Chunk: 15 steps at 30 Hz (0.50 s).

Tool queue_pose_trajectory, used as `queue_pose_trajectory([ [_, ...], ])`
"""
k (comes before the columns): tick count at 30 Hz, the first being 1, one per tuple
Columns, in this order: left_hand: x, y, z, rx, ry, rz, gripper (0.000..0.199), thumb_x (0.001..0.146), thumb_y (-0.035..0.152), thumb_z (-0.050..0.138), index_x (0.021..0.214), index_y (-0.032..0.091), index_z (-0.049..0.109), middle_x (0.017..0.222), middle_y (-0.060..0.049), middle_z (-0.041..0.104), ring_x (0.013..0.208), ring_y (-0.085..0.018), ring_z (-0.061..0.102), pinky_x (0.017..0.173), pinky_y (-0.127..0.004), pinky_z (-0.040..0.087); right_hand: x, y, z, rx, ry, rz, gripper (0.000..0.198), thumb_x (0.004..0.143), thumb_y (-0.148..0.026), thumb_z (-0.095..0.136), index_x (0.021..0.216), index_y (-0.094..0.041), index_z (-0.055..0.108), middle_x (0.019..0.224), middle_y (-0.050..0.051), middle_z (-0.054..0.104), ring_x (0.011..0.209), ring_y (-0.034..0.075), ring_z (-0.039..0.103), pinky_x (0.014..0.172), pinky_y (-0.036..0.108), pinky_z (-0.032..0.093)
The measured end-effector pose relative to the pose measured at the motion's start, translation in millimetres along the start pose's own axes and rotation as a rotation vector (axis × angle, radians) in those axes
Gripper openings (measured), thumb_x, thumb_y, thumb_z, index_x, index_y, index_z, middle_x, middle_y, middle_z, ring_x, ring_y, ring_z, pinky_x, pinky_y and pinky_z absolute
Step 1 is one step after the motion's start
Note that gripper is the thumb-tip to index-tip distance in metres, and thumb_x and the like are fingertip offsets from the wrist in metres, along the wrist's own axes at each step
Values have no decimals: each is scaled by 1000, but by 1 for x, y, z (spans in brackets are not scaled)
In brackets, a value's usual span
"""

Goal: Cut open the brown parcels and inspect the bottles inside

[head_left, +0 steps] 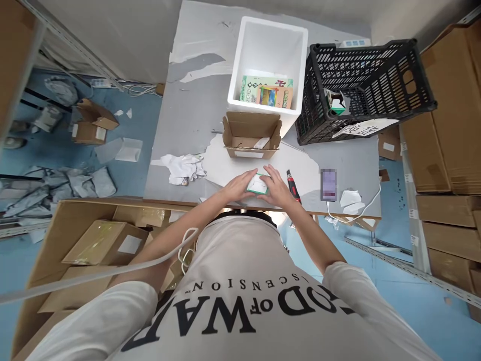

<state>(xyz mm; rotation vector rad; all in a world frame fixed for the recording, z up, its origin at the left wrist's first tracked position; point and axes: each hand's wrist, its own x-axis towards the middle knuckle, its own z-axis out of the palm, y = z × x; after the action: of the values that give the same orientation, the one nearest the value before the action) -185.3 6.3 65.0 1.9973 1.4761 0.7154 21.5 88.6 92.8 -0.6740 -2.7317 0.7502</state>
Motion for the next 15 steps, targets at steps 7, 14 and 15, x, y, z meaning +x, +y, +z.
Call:
queue_pose_trajectory([
  [7,5,-9,0,26,1,-35,81,79,36,71,147,17,31,140,-19,49,128,-31,52,100,-45,50,-17,-23,-8,33,-43,-80,26,82,-18,54,106,-18,63,123,11,62,123,25,52,116,55,24],
  [14,4,-4,2,152,10,12,48,82,23,65,128,19,49,143,-18,46,128,-31,52,102,-47,47,-6,-32,-18,-292,-188,-42,38,91,-7,38,116,-13,66,121,13,67,110,25,57,107,45,35],
  [15,5,-3,2,164,20,4,46,83,26,65,127,20,49,144,-19,45,128,-31,52,102,-47,47,-5,-34,-19,-332,-182,-11,41,92,-7,36,123,-12,63,127,14,64,113,26,55,105,45,36],
])
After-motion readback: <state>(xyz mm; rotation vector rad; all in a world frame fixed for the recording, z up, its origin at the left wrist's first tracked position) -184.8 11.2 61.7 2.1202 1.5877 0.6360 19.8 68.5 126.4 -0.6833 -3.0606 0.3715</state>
